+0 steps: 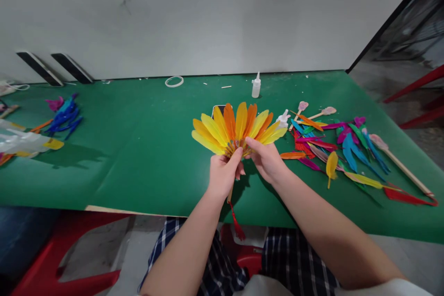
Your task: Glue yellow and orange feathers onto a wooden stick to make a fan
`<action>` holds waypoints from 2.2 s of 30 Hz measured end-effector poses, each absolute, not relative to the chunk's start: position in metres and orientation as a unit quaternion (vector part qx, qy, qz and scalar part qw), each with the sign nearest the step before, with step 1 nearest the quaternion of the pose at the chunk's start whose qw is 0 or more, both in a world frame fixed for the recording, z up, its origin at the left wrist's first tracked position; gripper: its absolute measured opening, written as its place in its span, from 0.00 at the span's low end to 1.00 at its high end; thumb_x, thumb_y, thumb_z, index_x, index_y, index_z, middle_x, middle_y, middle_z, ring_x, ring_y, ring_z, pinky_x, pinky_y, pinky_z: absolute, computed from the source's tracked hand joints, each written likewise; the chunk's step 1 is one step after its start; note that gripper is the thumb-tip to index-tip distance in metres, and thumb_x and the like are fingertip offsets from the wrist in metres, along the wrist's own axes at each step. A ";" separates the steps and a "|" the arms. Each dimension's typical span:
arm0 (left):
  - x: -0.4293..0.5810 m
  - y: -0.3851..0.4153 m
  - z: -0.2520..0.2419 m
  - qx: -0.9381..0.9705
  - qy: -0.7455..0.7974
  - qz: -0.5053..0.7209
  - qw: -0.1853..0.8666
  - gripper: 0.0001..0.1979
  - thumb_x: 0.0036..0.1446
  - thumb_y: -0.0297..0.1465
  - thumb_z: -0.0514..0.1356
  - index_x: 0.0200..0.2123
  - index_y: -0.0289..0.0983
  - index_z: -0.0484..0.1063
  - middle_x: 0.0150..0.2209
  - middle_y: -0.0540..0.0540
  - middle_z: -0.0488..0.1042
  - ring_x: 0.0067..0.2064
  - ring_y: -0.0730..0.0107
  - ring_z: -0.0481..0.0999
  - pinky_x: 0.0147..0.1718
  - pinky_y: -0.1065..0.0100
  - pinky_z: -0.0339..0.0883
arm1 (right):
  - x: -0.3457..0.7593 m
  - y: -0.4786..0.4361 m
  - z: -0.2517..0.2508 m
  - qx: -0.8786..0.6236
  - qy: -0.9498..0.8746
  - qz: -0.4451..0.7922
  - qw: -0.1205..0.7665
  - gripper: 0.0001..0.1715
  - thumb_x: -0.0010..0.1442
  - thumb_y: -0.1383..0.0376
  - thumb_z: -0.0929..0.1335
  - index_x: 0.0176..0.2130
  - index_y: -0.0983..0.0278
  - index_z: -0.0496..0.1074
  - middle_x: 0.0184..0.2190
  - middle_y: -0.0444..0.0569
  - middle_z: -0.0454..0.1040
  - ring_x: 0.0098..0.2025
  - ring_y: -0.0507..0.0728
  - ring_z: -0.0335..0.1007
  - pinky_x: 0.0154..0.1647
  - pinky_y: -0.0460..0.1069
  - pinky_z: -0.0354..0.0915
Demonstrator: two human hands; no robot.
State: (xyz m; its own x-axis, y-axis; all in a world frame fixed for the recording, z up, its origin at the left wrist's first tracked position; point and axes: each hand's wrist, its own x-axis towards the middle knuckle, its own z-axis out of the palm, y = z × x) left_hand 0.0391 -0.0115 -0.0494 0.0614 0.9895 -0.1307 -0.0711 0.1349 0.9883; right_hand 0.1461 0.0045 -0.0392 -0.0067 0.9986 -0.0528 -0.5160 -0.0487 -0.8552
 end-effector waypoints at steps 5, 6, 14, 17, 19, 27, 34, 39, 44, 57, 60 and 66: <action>0.035 -0.015 -0.044 0.508 0.528 0.474 0.489 0.23 0.52 0.41 0.56 0.09 0.36 0.64 0.09 0.50 0.62 0.12 0.79 0.59 0.12 0.74 0.52 | 0.166 0.012 -0.039 -0.429 -0.394 0.431 0.689 0.21 0.53 0.57 0.65 0.47 0.60 0.62 0.43 0.49 0.68 0.43 0.54 0.66 0.42 0.50 0.64; 0.033 -0.016 -0.042 0.518 0.533 0.477 0.469 0.23 0.52 0.40 0.56 0.10 0.36 0.64 0.09 0.51 0.62 0.12 0.79 0.60 0.13 0.74 0.53 | 0.171 0.011 -0.038 -0.455 -0.422 0.357 0.698 0.23 0.54 0.57 0.65 0.48 0.59 0.60 0.44 0.50 0.68 0.45 0.55 0.65 0.45 0.52 0.63; 0.024 -0.019 -0.024 0.620 0.522 0.423 0.405 0.17 0.51 0.34 0.57 0.12 0.36 0.67 0.11 0.52 0.66 0.14 0.77 0.65 0.17 0.75 0.59 | 0.191 -0.002 -0.014 -0.460 -0.678 0.039 0.572 0.22 0.49 0.58 0.69 0.46 0.57 0.67 0.46 0.51 0.68 0.52 0.61 0.61 0.53 0.60 0.56; 0.024 -0.017 -0.025 0.624 0.504 0.398 0.445 0.15 0.51 0.34 0.57 0.16 0.36 0.69 0.12 0.52 0.67 0.14 0.78 0.64 0.15 0.76 0.58 | 0.199 0.001 -0.004 -0.462 -0.707 0.120 0.522 0.20 0.48 0.59 0.70 0.43 0.58 0.69 0.44 0.49 0.70 0.50 0.60 0.62 0.52 0.58 0.58; 0.024 -0.016 -0.029 0.621 0.493 0.391 0.468 0.11 0.50 0.34 0.57 0.21 0.35 0.72 0.15 0.51 0.70 0.15 0.78 0.66 0.15 0.76 0.60 | 0.204 0.005 0.004 -0.463 -0.710 0.218 0.483 0.16 0.49 0.59 0.70 0.39 0.59 0.71 0.40 0.47 0.72 0.45 0.58 0.66 0.47 0.55 0.62; 0.025 -0.012 -0.040 0.595 0.457 0.387 0.536 0.11 0.50 0.35 0.58 0.32 0.34 0.74 0.24 0.47 0.75 0.21 0.72 0.73 0.17 0.76 0.65 | 0.209 0.023 0.024 -0.412 -0.748 0.442 0.274 0.08 0.45 0.60 0.70 0.27 0.62 0.75 0.27 0.44 0.75 0.28 0.53 0.70 0.27 0.46 0.63; 0.025 -0.010 -0.040 0.614 0.464 0.371 0.519 0.12 0.52 0.36 0.57 0.35 0.34 0.73 0.27 0.46 0.76 0.24 0.72 0.75 0.18 0.76 0.66 | 0.206 0.028 0.019 -0.415 -0.743 0.447 0.276 0.06 0.41 0.63 0.71 0.25 0.62 0.76 0.25 0.43 0.75 0.27 0.54 0.70 0.26 0.47 0.63; 0.028 -0.010 -0.040 0.612 0.455 0.390 0.516 0.12 0.51 0.35 0.57 0.35 0.35 0.74 0.29 0.46 0.76 0.25 0.71 0.75 0.19 0.75 0.66 | 0.205 0.028 0.017 -0.412 -0.761 0.420 0.274 0.06 0.42 0.63 0.71 0.27 0.61 0.76 0.25 0.43 0.75 0.27 0.53 0.70 0.26 0.47 0.63; 0.029 -0.010 -0.042 0.623 0.454 0.398 0.497 0.12 0.52 0.35 0.56 0.36 0.35 0.74 0.32 0.46 0.77 0.27 0.71 0.75 0.22 0.74 0.67 | 0.202 0.026 0.014 -0.402 -0.808 0.339 0.264 0.07 0.48 0.63 0.68 0.28 0.61 0.76 0.27 0.44 0.75 0.29 0.53 0.70 0.28 0.47 0.62; 0.028 -0.008 -0.046 0.681 0.482 0.389 0.390 0.13 0.53 0.35 0.54 0.33 0.33 0.73 0.28 0.48 0.75 0.24 0.76 0.71 0.26 0.74 0.66 | 0.197 0.022 0.018 -0.427 -0.829 0.291 0.213 0.10 0.52 0.62 0.67 0.34 0.64 0.74 0.33 0.47 0.75 0.35 0.54 0.69 0.35 0.47 0.62; 0.027 -0.009 -0.047 0.682 0.482 0.396 0.382 0.12 0.54 0.35 0.54 0.33 0.33 0.73 0.28 0.48 0.75 0.24 0.76 0.71 0.27 0.73 0.66 | 0.196 0.023 0.018 -0.426 -0.839 0.266 0.210 0.10 0.52 0.62 0.67 0.34 0.63 0.74 0.33 0.48 0.75 0.37 0.55 0.69 0.37 0.48 0.62; 0.028 -0.009 -0.046 0.690 0.479 0.407 0.359 0.11 0.54 0.33 0.54 0.31 0.33 0.73 0.29 0.48 0.75 0.31 0.72 0.73 0.34 0.71 0.66 | 0.194 0.024 0.019 -0.420 -0.852 0.245 0.195 0.09 0.52 0.63 0.67 0.33 0.64 0.74 0.32 0.48 0.75 0.37 0.55 0.68 0.37 0.48 0.61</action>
